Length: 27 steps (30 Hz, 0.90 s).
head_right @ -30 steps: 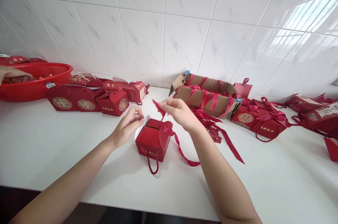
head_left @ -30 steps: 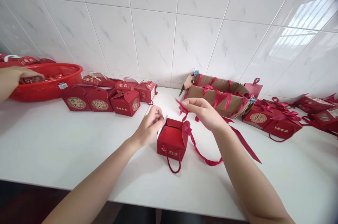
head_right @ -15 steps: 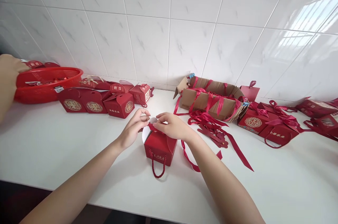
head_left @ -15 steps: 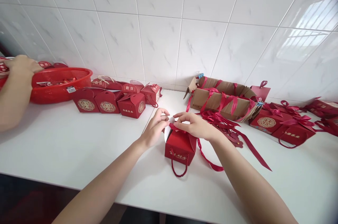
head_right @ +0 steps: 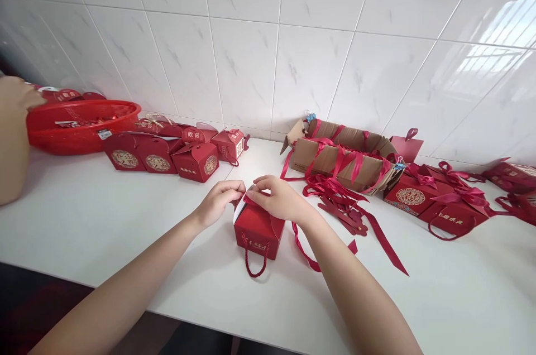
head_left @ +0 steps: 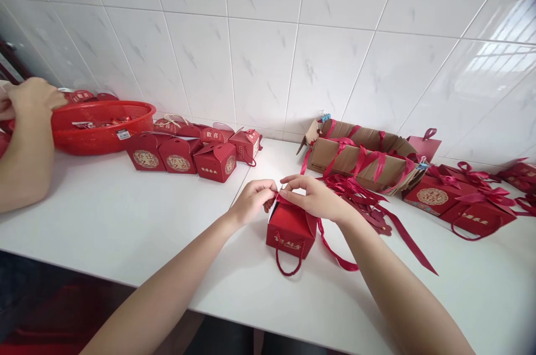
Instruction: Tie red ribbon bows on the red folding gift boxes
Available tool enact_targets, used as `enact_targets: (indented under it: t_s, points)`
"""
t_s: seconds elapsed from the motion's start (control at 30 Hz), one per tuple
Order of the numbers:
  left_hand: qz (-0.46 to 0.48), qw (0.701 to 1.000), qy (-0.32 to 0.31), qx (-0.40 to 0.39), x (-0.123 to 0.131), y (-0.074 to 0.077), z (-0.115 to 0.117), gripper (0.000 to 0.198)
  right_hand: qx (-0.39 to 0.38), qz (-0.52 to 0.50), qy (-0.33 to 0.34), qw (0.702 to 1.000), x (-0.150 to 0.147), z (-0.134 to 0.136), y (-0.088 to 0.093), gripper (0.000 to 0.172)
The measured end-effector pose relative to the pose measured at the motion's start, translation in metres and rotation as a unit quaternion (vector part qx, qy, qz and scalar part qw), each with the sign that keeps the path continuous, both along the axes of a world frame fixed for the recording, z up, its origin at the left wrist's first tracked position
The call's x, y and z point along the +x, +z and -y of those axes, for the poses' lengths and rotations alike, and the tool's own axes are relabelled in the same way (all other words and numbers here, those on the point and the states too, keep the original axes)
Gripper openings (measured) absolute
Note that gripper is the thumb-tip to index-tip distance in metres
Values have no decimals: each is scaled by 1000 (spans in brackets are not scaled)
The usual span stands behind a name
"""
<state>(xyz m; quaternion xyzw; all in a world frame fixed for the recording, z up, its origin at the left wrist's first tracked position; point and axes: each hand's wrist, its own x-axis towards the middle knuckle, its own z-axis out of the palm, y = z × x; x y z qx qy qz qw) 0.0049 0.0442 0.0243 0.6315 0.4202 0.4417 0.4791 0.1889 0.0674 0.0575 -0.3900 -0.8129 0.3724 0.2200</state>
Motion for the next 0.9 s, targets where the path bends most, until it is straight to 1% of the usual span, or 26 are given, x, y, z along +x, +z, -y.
enact_targets:
  t_s: [0.07,0.1,0.17,0.23,0.3,0.37,0.43,0.47,0.53,0.6,0.67,0.73,0.8,0.9]
  points:
    - [13,1000,-10,-16,-1,6,-3,15,41,-20,-21,999,0,-2,-3,37]
    - [19,999,-26,-31,-2,11,-6,16,63,-32,-26,997,0,-3,-4,42]
    - [5,997,-51,-49,-6,27,-11,16,84,-49,-19,995,-1,-3,-6,50]
    - [-15,997,-62,-38,-9,50,-17,15,70,-40,2,997,-3,-1,-6,52]
    - [-1,999,-52,-10,-11,75,-20,12,49,-14,15,999,-4,3,-3,52]
    - [35,999,-22,35,-11,99,-21,13,40,10,31,999,2,5,4,55]
    - [63,995,10,74,-10,118,-19,13,45,33,41,998,15,5,14,60]
    - [70,993,21,90,-10,124,-19,14,46,52,36,997,24,5,19,63]
    - [86,990,26,108,-11,129,-18,14,35,113,4,993,45,4,29,68]
    - [103,989,16,102,-14,129,-20,12,-1,189,-37,981,61,4,35,72]
    - [121,989,7,89,-17,126,-22,11,-37,246,-54,967,68,2,36,73]
    - [147,986,-4,83,-19,126,-23,12,-53,279,-37,958,65,-2,32,68]
    - [181,979,-12,90,-20,127,-22,11,-57,308,7,950,58,-8,25,58]
    - [232,965,7,120,-22,130,-17,10,-54,327,64,941,49,-15,17,47]
